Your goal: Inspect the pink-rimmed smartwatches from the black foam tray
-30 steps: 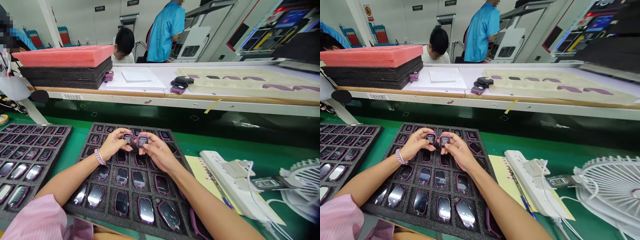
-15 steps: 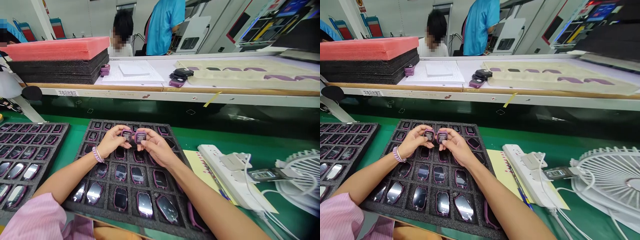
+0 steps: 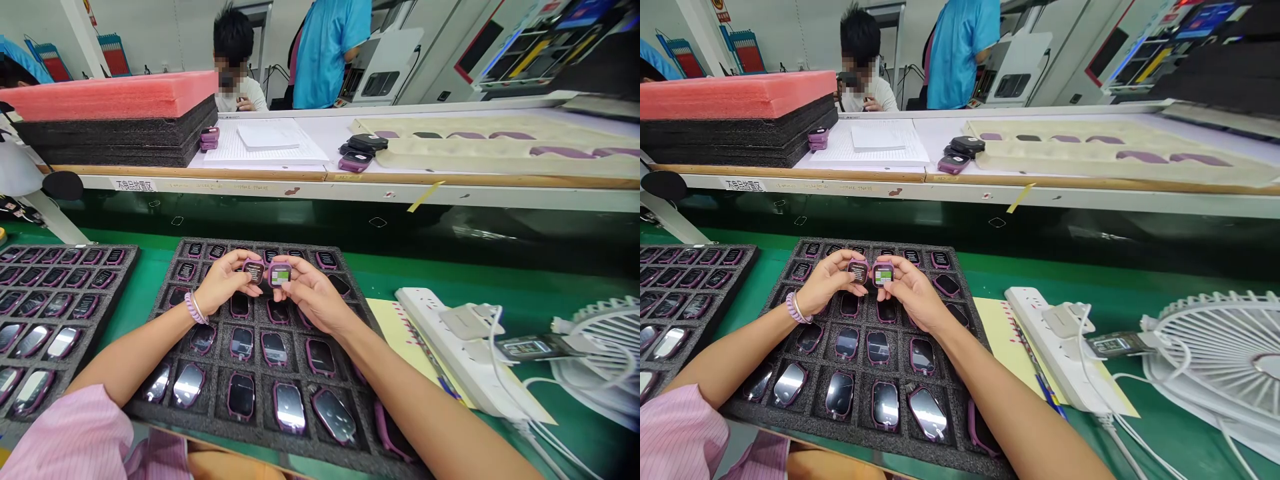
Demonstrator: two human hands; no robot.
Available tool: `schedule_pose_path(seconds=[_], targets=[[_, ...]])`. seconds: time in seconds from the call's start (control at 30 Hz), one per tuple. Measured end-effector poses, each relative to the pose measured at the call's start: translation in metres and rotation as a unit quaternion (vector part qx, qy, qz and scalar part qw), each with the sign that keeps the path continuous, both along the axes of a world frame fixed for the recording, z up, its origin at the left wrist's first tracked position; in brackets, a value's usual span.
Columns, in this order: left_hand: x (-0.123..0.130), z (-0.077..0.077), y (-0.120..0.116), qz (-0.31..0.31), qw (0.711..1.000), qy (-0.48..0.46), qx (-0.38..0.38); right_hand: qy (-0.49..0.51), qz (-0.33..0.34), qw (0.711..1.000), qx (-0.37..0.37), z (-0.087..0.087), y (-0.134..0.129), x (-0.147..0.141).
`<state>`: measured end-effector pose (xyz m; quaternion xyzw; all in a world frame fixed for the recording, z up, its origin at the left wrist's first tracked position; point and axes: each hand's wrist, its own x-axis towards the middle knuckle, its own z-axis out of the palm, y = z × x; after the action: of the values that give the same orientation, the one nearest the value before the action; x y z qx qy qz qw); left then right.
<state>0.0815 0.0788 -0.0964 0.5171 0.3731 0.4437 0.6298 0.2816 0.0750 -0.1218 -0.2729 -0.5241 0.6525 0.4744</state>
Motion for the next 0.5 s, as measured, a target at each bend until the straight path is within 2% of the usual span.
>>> schedule_pose_path(seconds=[0.27, 0.5], targets=[[0.0007, -0.0016, 0.0002, -0.008, 1.000, -0.001, 0.010, 0.002, -0.005, 1.000, 0.021, -0.0001, 0.0015, -0.0015], [-0.0008, 0.0026, -0.0015, -0.031, 0.999, -0.015, -0.028, 0.007, -0.023, 0.999, -0.039, 0.0012, 0.0026, -0.0018]])
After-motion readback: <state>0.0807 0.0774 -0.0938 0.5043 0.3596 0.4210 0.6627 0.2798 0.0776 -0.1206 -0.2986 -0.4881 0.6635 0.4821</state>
